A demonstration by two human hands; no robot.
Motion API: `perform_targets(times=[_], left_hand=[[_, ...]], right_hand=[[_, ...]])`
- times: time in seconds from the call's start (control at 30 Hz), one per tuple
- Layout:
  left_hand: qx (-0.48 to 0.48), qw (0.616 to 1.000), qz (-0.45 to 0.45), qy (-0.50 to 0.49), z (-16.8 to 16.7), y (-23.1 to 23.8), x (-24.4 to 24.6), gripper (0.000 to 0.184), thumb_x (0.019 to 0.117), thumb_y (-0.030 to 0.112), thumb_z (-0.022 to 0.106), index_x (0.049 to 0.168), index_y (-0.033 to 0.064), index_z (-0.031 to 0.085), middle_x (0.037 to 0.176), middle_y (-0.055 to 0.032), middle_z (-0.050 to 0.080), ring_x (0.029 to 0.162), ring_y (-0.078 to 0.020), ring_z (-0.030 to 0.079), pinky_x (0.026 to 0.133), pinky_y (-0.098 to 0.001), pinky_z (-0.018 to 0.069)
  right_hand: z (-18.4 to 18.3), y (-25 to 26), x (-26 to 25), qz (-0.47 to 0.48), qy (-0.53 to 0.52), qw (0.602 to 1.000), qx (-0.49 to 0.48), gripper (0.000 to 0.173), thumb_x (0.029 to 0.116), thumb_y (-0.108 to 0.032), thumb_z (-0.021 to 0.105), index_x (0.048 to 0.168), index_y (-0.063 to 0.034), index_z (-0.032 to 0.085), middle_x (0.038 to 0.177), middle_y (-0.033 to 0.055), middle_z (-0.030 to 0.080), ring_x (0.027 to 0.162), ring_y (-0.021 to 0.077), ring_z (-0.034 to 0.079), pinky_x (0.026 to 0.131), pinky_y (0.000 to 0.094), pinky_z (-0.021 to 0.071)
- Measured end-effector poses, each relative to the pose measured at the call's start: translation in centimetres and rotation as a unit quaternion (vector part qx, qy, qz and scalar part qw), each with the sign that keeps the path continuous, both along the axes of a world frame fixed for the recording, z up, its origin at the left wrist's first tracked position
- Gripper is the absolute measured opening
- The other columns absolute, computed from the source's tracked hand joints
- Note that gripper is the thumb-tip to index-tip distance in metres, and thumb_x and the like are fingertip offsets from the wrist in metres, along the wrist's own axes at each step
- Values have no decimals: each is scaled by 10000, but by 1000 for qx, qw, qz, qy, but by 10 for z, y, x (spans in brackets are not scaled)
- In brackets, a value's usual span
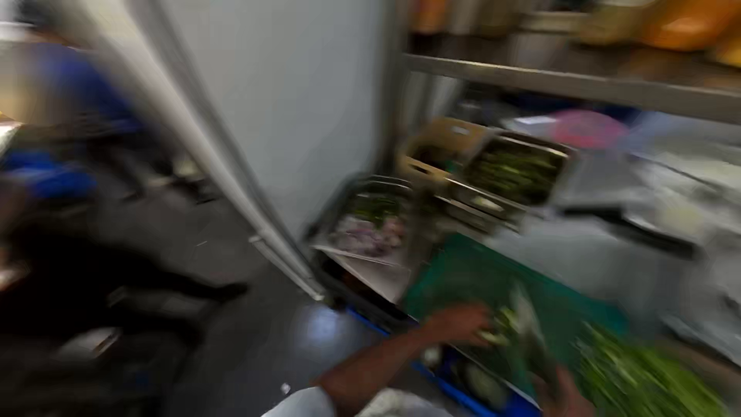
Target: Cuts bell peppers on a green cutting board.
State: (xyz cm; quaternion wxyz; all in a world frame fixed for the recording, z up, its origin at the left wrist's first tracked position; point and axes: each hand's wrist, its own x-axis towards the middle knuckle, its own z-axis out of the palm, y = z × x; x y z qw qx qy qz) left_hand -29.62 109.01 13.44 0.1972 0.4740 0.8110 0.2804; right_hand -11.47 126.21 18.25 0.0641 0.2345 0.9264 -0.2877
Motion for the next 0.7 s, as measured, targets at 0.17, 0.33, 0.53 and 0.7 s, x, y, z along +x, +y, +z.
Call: perform_targets(times=[0.17, 0.33, 0.53, 0.7], left_hand=[[-43, 998, -2, -34, -13, 25, -8, 416, 961, 388, 717, 1217, 60, 724, 1350, -133, 641, 1246, -262, 623, 1096, -445, 500], [-21, 999, -40, 27, -16, 29, -9, 342, 933, 369, 754, 1028, 41, 758, 1199, -115, 695, 1192, -265, 639, 1054, -444, 526], [-28, 996, -73, 42, -14, 34, -13, 316, 925, 359, 762, 946, 43, 760, 1160, -113, 698, 1157, -258, 646, 1038, -429, 533], [-15, 997, -55, 44, -19, 32, -12, 352, 892, 377, 800, 987, 40, 761, 1144, -109, 697, 1137, -251, 653, 1023, -413, 543]], right_hand=[[10, 7, -3, -51, -147, 987, 28, 474, 1069, -243, 494, 1521, -115, 431, 1101, 229, 705, 1029, 419, 701, 897, 597, 553], [35, -10, 2, -40, -195, 978, 59, 399, 1079, -220, 428, 1470, -152, 470, 1074, 208, 706, 1026, 412, 701, 874, 578, 559], [35, -28, -19, -2, -267, 960, 85, 503, 1019, -95, 483, 1511, -189, 435, 1127, 211, 697, 1069, 417, 690, 871, 568, 564], [-12, -19, -36, 2, -261, 964, 48, 497, 1011, -98, 509, 1496, -147, 409, 1162, 219, 688, 1086, 419, 690, 894, 584, 560]])
